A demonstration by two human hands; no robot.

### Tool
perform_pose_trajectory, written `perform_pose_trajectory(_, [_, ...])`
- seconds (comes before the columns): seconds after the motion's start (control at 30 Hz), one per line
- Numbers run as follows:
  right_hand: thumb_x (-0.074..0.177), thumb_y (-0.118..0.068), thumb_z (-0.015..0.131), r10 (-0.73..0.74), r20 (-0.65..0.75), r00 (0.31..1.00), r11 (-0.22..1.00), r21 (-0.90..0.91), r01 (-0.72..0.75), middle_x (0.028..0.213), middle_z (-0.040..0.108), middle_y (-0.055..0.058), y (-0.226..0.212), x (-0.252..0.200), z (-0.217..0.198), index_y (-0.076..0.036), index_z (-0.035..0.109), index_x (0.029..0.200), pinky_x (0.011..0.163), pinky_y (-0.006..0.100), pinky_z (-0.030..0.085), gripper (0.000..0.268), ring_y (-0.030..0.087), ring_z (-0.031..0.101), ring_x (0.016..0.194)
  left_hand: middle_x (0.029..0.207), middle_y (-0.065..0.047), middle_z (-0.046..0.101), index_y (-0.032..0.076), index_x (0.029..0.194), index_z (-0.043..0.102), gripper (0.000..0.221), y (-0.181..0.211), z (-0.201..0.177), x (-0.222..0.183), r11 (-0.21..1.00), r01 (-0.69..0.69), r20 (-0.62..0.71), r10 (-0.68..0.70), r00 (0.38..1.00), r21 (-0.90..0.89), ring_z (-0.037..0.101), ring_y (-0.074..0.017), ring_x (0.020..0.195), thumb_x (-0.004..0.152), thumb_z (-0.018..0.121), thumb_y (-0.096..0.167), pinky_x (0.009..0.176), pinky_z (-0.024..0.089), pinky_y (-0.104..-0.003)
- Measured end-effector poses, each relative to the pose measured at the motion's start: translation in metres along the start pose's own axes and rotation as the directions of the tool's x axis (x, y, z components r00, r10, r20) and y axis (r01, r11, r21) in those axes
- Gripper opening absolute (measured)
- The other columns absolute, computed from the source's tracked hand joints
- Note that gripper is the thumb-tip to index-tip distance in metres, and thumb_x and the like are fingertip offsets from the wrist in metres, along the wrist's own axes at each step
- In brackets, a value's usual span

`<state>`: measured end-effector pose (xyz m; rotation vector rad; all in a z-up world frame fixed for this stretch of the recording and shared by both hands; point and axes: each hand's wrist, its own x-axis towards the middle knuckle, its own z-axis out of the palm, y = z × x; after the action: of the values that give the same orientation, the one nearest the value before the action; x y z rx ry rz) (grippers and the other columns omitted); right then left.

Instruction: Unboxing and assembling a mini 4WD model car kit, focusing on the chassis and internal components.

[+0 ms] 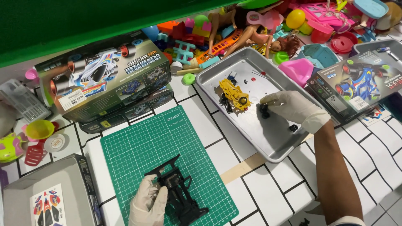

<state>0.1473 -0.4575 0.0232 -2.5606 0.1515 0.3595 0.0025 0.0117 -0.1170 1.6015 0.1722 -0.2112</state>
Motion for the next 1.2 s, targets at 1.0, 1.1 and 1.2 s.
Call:
perform_pose_trajectory(1.0, [0.083, -0.013, 0.079, -0.165, -0.051, 0.985, 0.986, -0.009, 0.165, 0.101, 0.081, 0.001, -0.021, -0.015, 0.025, -0.013, 0.078, 0.102, 0.086, 0.029, 0.061, 0.019, 0.014, 0.076, 0.088, 0.066, 0.0, 0.064, 0.016, 0.131, 0.062, 0.041, 0.053, 0.012, -0.013, 0.972, 0.132, 0.029, -0.14, 0.99, 0.193, 0.053, -0.0112, 0.052, 0.093, 0.065, 0.031, 0.054, 0.046, -0.03])
perform_pose_trajectory(1.1, [0.08, -0.009, 0.084, -0.222, -0.052, 0.974, 0.971, 0.077, 0.226, 0.107, 0.079, 0.0, -0.022, -0.02, 0.027, -0.012, 0.07, 0.082, 0.079, 0.03, 0.064, 0.014, 0.013, 0.076, 0.094, 0.074, -0.002, 0.07, 0.015, 0.133, 0.06, 0.045, 0.052, 0.012, -0.01, 0.971, 0.169, 0.002, -0.172, 0.985, 0.171, 0.057, -0.0119, 0.055, 0.091, 0.066, 0.031, 0.056, 0.047, -0.029])
perform_pose_trajectory(1.2, [0.079, -0.012, 0.084, -0.313, -0.074, 0.947, 0.948, 0.034, 0.316, 0.117, 0.078, 0.0, -0.015, -0.014, 0.037, -0.015, 0.072, 0.092, 0.082, 0.031, 0.065, 0.019, 0.014, 0.076, 0.096, 0.076, -0.004, 0.071, 0.015, 0.133, 0.061, 0.044, 0.06, 0.013, -0.011, 0.968, 0.202, -0.005, -0.203, 0.979, 0.147, 0.058, -0.0122, 0.056, 0.092, 0.066, 0.029, 0.056, 0.047, -0.028])
